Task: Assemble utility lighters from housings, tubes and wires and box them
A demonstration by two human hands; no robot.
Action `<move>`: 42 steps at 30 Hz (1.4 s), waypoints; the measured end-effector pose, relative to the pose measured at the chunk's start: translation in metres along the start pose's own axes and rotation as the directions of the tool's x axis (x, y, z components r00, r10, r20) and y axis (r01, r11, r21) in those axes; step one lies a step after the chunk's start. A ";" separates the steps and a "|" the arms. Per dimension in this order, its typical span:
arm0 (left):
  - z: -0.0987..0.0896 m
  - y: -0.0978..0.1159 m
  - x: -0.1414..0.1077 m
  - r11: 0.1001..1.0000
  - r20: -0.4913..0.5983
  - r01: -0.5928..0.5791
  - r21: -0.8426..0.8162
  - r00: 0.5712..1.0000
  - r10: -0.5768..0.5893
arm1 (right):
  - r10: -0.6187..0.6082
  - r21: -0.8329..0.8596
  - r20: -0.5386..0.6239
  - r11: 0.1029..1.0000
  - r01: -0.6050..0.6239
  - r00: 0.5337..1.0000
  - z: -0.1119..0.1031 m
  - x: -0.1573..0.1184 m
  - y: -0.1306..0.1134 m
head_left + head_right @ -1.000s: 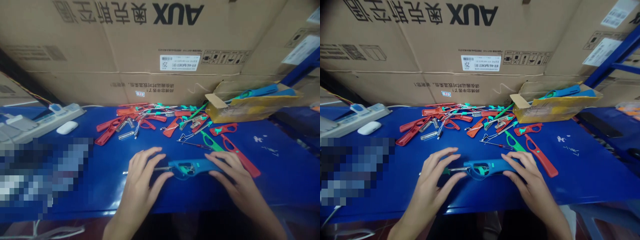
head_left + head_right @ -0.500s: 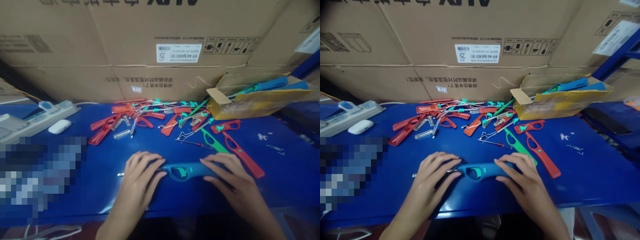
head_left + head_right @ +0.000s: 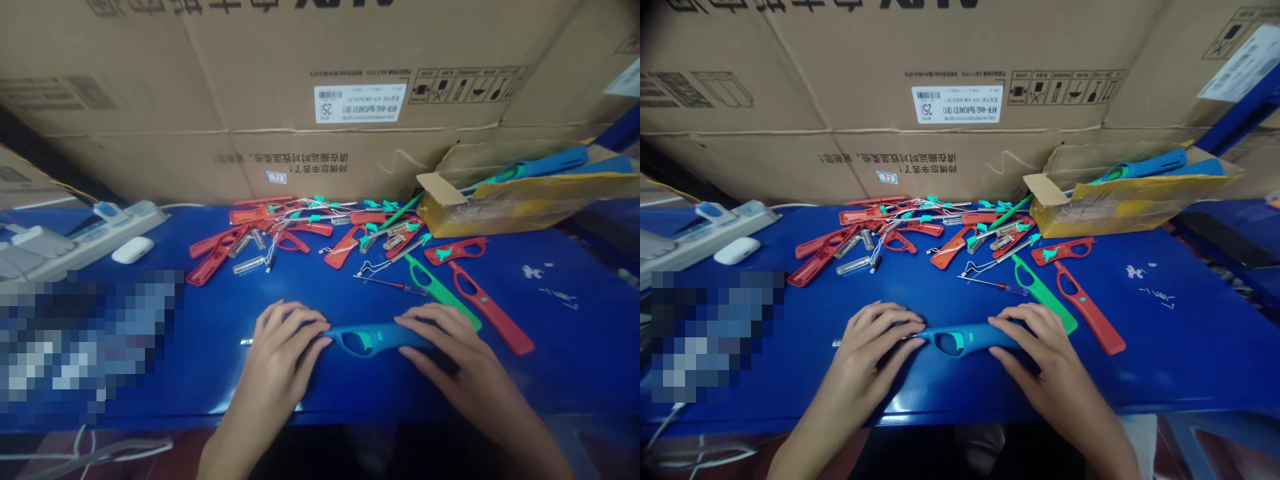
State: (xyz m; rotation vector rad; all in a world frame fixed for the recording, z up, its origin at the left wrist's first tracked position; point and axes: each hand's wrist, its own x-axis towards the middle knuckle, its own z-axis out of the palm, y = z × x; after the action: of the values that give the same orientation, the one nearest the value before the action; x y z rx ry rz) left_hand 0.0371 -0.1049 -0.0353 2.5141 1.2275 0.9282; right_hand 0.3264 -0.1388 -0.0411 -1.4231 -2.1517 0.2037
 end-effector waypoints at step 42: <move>-0.002 0.011 0.001 0.997 0.037 0.043 0.067 0.998 -0.046 | -0.014 -0.068 0.037 0.998 0.017 0.999 0.005 0.005 0.001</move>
State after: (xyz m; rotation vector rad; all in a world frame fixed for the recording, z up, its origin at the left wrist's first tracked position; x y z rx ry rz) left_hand 0.0434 -0.1113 -0.0291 2.5317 1.3178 0.8382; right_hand 0.3235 -0.1331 -0.0443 -1.4503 -2.2176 0.1531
